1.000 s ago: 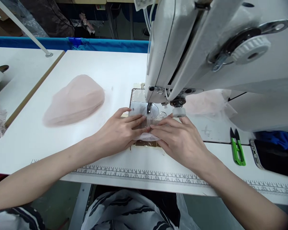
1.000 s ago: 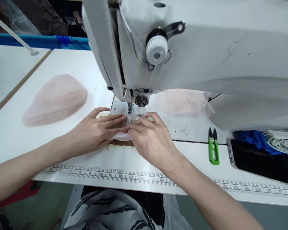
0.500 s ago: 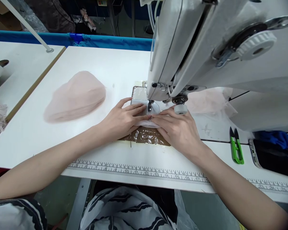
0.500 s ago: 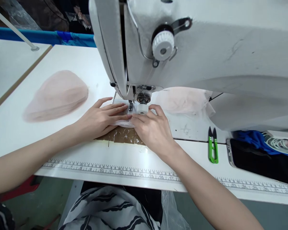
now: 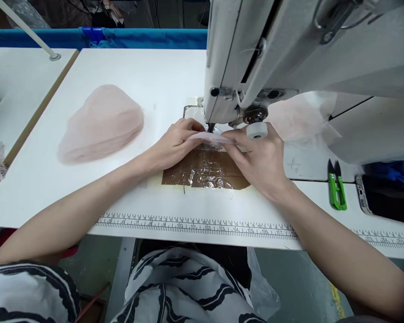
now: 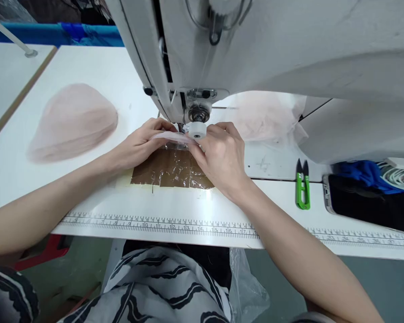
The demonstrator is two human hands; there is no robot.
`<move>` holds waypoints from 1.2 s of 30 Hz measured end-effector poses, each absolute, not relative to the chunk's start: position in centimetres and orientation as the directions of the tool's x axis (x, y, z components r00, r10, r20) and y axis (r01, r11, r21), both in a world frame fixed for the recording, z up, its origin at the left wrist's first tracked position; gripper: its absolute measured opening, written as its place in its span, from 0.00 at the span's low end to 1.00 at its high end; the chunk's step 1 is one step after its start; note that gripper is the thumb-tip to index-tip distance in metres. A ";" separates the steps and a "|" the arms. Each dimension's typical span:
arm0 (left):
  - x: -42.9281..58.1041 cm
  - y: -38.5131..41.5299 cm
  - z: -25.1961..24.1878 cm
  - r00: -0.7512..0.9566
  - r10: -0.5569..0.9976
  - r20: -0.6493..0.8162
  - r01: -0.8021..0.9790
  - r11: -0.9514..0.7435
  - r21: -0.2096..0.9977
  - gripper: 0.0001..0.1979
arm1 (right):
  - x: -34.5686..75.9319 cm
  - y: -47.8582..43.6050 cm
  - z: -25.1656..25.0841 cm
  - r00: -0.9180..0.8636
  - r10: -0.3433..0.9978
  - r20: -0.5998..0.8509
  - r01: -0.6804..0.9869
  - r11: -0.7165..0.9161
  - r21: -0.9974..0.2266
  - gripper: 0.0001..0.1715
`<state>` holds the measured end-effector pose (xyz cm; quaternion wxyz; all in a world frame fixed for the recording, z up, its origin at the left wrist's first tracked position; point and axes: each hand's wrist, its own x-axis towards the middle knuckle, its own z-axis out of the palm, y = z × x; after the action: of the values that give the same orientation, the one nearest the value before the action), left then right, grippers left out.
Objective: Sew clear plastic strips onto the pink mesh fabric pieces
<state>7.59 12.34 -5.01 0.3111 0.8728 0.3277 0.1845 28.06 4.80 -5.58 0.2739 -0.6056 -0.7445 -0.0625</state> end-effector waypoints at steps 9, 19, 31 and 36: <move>7.0 11.9 -4.7 0.772 0.606 0.193 0.359 -0.665 0.655 0.17 | 28.3 4.5 -5.8 -0.201 0.775 0.599 0.896 0.392 -0.207 0.14; 6.4 8.0 -4.9 0.893 0.266 0.364 0.334 -0.932 -0.138 0.13 | 28.2 2.7 -4.9 -0.506 0.719 0.477 0.826 0.563 0.027 0.15; 5.9 6.6 -4.4 0.928 0.298 0.225 0.350 -0.905 -0.243 0.17 | 28.1 2.6 -4.7 -0.514 0.722 0.462 0.830 0.556 0.054 0.14; 5.8 7.2 -4.5 0.929 0.306 0.207 0.348 -0.914 -0.209 0.19 | 28.1 2.8 -4.9 -0.511 0.707 0.489 0.821 0.570 0.034 0.11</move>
<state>5.78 7.23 -4.46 -0.1220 0.9746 0.1678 0.0850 28.11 2.80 -4.93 0.2165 -0.4446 -0.8591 -0.1319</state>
